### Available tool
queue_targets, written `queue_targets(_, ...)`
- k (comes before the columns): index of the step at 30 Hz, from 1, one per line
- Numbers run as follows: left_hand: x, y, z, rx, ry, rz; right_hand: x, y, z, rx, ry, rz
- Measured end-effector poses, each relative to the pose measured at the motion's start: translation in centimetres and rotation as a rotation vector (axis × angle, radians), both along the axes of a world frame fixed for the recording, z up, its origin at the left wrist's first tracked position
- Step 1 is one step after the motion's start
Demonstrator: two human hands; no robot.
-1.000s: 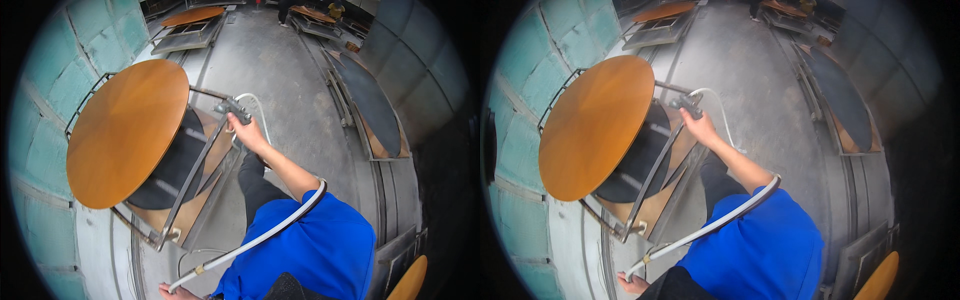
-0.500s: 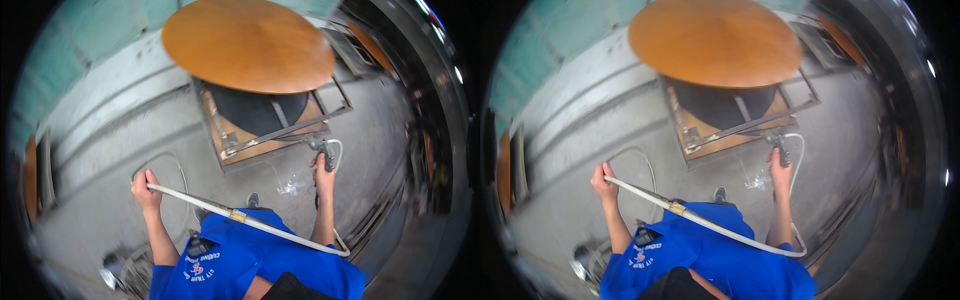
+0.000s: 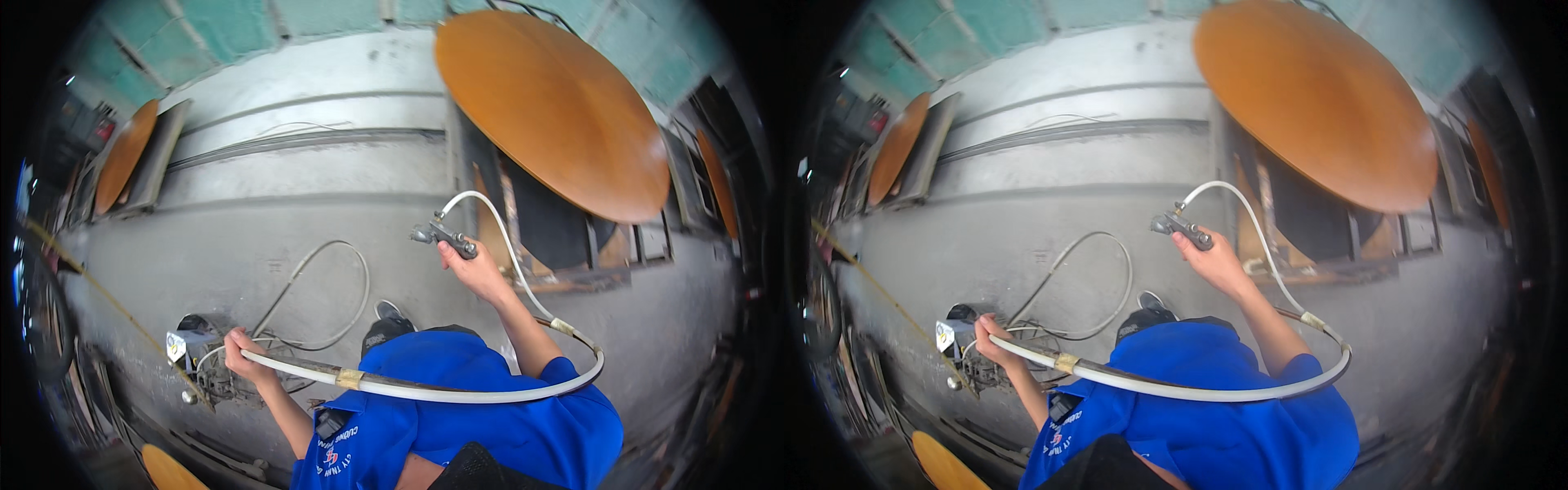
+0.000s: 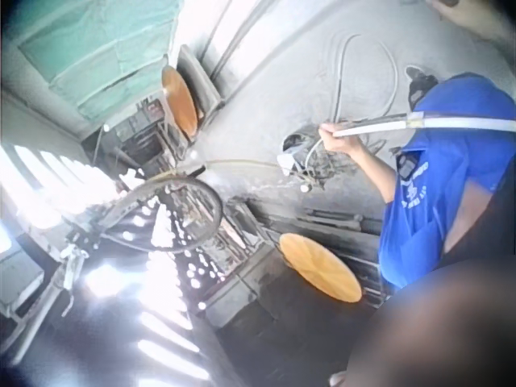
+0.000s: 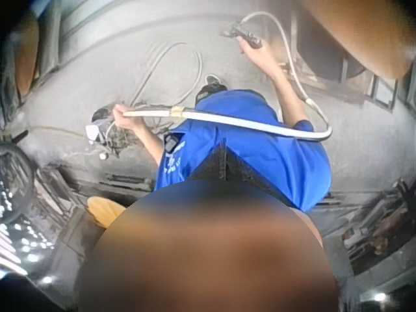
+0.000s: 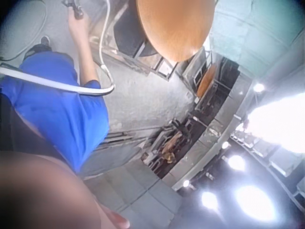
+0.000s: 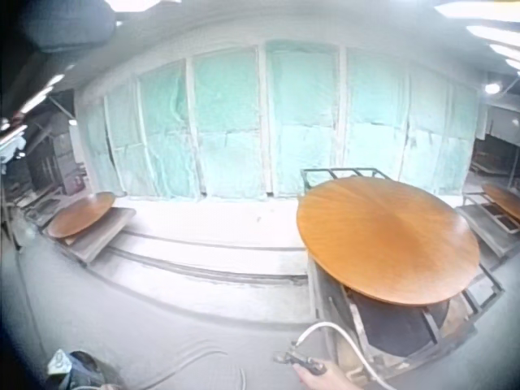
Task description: The person uses a spray gun to apply a finish to large circular wooden tabletops. They move around each table to cover the surface evenly, then walk to the next table and repeat the process.
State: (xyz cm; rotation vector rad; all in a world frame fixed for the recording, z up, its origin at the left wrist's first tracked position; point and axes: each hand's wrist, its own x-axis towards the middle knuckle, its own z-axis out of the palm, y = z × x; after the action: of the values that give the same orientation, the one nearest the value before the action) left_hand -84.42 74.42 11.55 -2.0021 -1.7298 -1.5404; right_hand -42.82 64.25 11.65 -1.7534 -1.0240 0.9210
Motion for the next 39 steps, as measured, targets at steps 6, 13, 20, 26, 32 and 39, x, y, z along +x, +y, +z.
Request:
queue_targets(6,-4.5,-1.8,2.4,-0.003,-0.148,0.193,-5.4,7.7,2.0,-0.037,-0.014,0.21)
queue_targets(13,-4.7,-6.9,4.7,0.039,-0.184,0.46,-9.2,12.6,3.5,-0.182,0.0,0.59)
queue_targets(20,-3.3,-12.1,1.1,0.035,-0.255,0.702,-10.9,16.2,3.1,-0.283,-0.151,0.826)
queue_targets(26,0.0,-12.4,-2.3,-0.043,-0.298,0.673,-7.6,14.4,1.2,-0.229,-0.047,0.871)
queue_targets(32,0.8,-10.6,-2.9,0.02,-0.329,0.666,-5.4,14.5,0.4,-0.422,-0.064,0.802)
queue_targets(39,0.0,-9.4,-4.7,0.021,-0.273,0.649,-4.7,15.7,-0.7,-0.447,-0.112,0.823)
